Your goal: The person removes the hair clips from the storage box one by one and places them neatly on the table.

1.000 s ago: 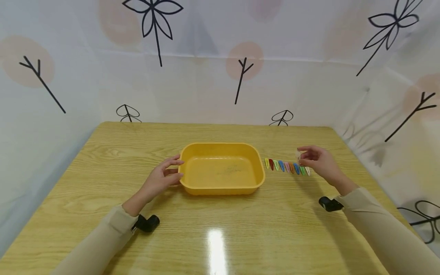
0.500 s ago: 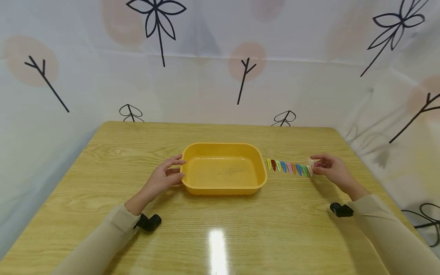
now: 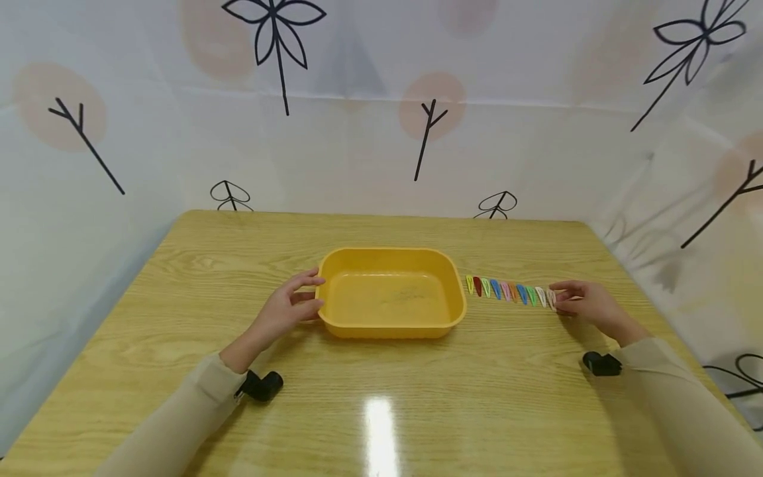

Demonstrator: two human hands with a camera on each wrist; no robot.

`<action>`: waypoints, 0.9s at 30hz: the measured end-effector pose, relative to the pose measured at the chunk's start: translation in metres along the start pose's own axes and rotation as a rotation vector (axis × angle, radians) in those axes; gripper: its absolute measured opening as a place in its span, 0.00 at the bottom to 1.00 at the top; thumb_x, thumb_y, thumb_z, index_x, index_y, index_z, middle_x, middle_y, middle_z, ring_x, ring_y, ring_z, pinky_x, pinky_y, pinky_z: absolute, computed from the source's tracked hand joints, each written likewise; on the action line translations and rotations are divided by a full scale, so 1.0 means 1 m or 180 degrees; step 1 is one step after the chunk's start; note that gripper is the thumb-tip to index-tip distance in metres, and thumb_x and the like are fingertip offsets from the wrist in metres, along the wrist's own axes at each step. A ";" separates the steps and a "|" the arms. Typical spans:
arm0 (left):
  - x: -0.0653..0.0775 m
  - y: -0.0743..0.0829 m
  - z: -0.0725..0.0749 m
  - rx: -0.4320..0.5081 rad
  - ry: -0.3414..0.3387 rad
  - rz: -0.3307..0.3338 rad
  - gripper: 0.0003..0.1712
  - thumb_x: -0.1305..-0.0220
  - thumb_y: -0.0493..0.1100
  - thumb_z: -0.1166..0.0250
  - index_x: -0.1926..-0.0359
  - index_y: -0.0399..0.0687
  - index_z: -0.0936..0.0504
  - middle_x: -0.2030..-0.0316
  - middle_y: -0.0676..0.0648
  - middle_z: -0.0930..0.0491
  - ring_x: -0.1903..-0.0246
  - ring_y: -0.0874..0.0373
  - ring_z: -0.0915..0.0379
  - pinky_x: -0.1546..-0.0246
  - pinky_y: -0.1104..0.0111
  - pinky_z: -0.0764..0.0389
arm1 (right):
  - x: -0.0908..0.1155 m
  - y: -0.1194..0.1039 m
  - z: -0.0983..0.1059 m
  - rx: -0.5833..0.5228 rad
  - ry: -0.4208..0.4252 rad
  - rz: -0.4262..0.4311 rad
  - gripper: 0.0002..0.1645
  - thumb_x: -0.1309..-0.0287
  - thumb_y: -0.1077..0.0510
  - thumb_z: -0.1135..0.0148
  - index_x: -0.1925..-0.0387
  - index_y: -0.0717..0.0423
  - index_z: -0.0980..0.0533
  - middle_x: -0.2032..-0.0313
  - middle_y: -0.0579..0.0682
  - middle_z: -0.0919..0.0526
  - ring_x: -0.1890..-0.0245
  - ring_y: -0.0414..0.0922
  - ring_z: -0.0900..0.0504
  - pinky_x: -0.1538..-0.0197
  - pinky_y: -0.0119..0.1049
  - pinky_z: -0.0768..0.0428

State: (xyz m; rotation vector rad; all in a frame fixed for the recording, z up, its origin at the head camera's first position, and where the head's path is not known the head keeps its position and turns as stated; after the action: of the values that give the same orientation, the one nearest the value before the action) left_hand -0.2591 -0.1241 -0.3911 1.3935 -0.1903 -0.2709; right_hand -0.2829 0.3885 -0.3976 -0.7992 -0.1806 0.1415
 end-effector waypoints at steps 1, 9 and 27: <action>0.000 0.000 0.000 0.0001 0.0000 0.0000 0.27 0.39 0.36 0.37 0.40 0.32 0.32 0.31 0.47 0.46 0.43 0.41 0.35 0.60 0.61 0.19 | -0.001 0.000 0.000 0.0007 -0.0028 -0.0025 0.25 0.37 0.68 0.47 0.43 0.80 0.38 0.62 0.63 0.25 0.68 0.35 0.21 0.67 0.34 0.19; 0.001 -0.001 0.000 -0.0002 0.0000 0.0018 0.27 0.39 0.36 0.37 0.40 0.32 0.32 0.31 0.47 0.46 0.43 0.40 0.35 0.60 0.61 0.19 | -0.006 -0.001 0.001 0.0145 -0.0097 -0.0093 0.24 0.37 0.68 0.47 0.45 0.82 0.37 0.62 0.62 0.24 0.68 0.31 0.24 0.66 0.32 0.19; -0.001 -0.001 -0.001 0.0017 -0.0031 0.0039 0.27 0.39 0.37 0.37 0.40 0.34 0.32 0.33 0.46 0.44 0.43 0.41 0.35 0.60 0.61 0.19 | -0.003 0.001 0.002 0.0341 0.0014 -0.0108 0.23 0.36 0.65 0.47 0.46 0.80 0.34 0.61 0.63 0.24 0.67 0.34 0.26 0.67 0.31 0.20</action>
State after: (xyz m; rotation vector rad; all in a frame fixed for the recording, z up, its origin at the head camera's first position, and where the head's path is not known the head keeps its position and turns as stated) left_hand -0.2601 -0.1232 -0.3921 1.3962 -0.2076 -0.2672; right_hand -0.2865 0.3900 -0.3977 -0.6894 -0.1808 0.1164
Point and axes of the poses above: each hand's wrist, its own x-axis away from the middle knuckle, its own z-axis out of the back of the hand, y = z × x, the point moved 8 cm from there along -x, towards the middle knuckle
